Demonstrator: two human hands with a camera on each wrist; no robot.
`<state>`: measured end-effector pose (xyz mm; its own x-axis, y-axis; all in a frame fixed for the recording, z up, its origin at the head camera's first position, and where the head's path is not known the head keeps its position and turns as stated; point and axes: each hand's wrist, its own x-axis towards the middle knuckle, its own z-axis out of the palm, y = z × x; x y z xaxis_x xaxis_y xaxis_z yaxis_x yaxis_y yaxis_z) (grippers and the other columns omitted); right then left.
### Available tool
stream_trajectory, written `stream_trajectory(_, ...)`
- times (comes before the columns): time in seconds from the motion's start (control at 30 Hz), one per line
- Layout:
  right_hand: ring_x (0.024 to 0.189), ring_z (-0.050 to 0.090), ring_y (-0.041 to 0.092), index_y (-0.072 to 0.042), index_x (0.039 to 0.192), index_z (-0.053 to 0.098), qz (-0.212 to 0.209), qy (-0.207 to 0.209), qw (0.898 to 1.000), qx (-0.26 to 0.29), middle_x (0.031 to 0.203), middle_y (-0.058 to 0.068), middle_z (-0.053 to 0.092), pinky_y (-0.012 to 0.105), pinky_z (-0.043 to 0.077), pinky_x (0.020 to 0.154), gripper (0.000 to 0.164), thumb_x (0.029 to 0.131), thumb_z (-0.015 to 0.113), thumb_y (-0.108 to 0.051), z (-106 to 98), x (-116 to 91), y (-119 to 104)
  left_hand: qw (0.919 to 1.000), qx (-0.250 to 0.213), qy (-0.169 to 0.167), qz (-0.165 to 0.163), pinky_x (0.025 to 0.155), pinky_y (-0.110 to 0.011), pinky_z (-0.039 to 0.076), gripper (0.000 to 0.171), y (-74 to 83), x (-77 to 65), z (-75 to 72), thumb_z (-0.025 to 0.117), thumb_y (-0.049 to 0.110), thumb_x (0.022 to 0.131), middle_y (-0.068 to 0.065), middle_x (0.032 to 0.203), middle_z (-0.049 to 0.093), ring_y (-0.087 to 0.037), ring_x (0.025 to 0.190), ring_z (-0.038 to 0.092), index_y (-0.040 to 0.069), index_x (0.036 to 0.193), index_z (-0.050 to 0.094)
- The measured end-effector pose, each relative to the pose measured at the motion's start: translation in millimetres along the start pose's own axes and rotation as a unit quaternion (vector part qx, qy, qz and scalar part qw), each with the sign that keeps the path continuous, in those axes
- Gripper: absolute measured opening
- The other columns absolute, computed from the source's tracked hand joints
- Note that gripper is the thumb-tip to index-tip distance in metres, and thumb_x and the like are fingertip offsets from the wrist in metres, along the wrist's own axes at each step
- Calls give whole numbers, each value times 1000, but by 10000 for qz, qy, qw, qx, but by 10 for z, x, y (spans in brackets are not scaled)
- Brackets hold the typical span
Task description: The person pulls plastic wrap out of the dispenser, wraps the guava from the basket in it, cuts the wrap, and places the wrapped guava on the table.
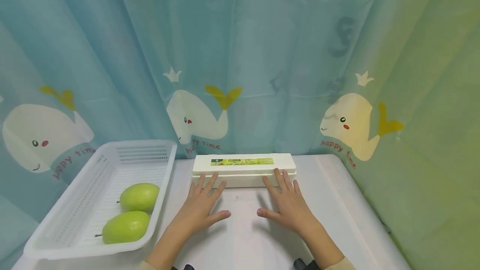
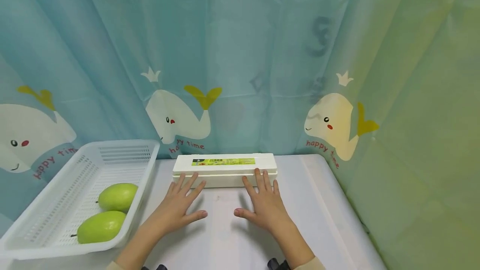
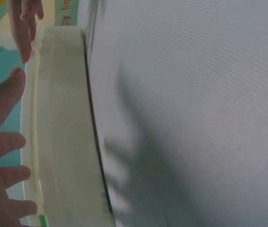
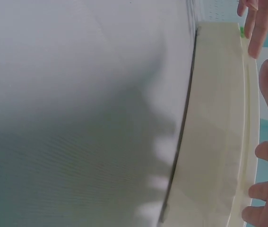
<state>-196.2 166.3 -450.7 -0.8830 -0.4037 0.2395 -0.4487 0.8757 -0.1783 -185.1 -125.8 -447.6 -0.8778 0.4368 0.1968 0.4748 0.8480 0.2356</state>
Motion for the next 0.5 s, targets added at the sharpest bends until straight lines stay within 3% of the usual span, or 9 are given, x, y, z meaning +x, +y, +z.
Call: stream_trajectory(0.5,150,12,46,-17,156,34,-110,71,9998,-153,164,23,16,70,20,113,95,83,63,-69,-138,131,52,9995,147,276,46,111,-73,19,80,7,73,-95,61,59,91,-18,164,19,-53,148,9,14,154,39)
